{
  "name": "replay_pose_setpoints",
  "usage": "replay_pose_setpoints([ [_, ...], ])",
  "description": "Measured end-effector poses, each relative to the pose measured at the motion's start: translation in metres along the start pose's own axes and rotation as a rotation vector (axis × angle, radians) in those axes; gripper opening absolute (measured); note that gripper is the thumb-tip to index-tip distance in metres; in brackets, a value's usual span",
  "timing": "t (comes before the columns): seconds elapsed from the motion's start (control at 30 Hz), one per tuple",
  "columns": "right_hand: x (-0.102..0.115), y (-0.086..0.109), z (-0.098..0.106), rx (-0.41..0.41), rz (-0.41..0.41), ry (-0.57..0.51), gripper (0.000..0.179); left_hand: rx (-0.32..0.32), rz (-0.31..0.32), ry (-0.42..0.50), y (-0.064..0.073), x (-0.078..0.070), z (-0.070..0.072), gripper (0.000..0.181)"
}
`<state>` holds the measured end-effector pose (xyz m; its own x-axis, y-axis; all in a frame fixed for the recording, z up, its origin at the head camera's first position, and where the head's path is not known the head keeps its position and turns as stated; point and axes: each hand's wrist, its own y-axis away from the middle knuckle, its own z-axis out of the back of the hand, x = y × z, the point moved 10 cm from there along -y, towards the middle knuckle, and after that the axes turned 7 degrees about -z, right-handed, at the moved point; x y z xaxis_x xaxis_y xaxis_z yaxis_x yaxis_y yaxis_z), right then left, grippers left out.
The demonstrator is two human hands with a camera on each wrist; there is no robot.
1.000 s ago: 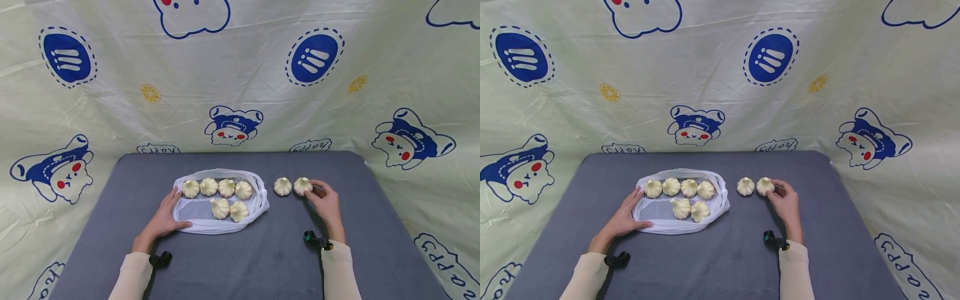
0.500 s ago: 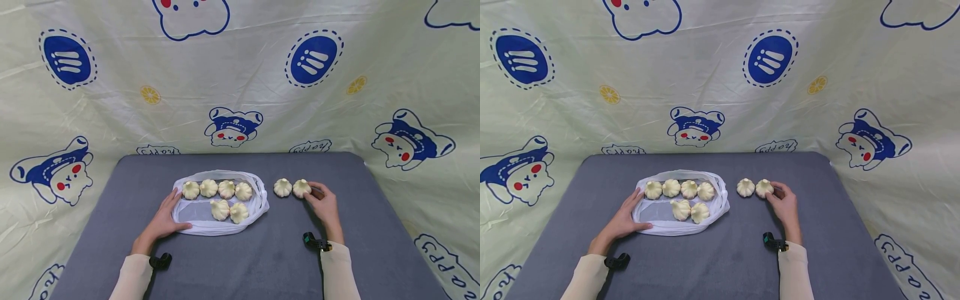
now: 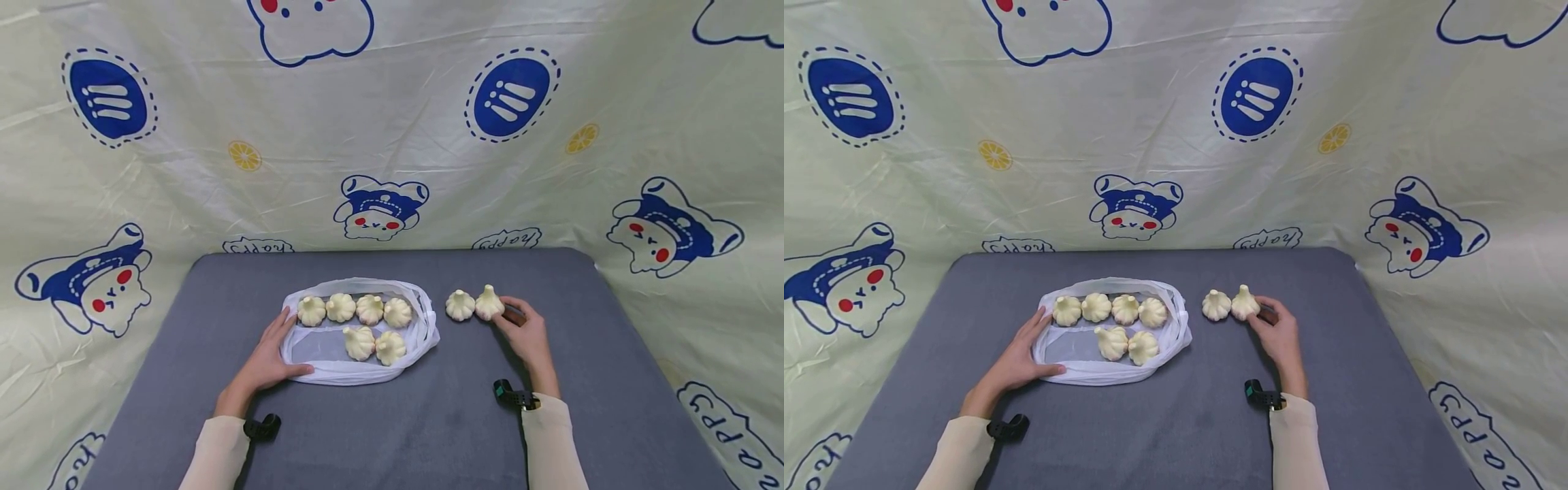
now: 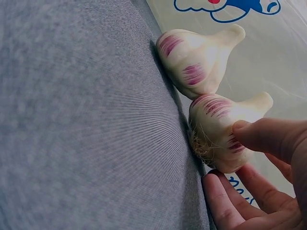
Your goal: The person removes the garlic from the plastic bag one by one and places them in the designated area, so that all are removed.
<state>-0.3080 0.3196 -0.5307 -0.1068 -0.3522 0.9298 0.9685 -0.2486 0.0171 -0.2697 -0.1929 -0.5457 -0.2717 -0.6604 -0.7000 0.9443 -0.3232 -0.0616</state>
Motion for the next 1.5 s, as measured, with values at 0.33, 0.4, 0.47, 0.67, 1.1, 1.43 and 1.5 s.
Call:
replay_pose_setpoints([
  [0.33,0.001,0.001,0.0,0.008,0.006,0.006,0.046,-0.027,-0.04,0.009,0.0,-0.005,0.002,0.114],
  [0.4,0.002,0.002,0.0,0.013,0.009,0.004,0.047,-0.025,-0.037,0.007,0.0,-0.004,0.002,0.114],
  [0.47,0.002,0.002,0.0,0.019,0.01,0.005,0.048,-0.023,-0.036,0.003,-0.001,-0.004,0.002,0.115],
  [0.67,0.0,0.002,0.0,0.022,0.001,0.023,0.048,-0.012,-0.035,0.0,-0.001,-0.003,0.0,0.115],
  [1.1,0.001,0.002,0.001,0.024,0.012,0.057,0.049,-0.003,-0.035,0.0,-0.002,-0.001,-0.001,0.115],
  [1.43,0.011,0.001,0.002,0.05,0.054,0.074,0.054,-0.007,-0.036,-0.003,-0.001,0.001,-0.001,0.115],
  [1.5,0.012,0.001,0.005,0.049,0.044,0.097,0.055,-0.008,-0.035,-0.004,-0.001,0.002,-0.001,0.116],
])
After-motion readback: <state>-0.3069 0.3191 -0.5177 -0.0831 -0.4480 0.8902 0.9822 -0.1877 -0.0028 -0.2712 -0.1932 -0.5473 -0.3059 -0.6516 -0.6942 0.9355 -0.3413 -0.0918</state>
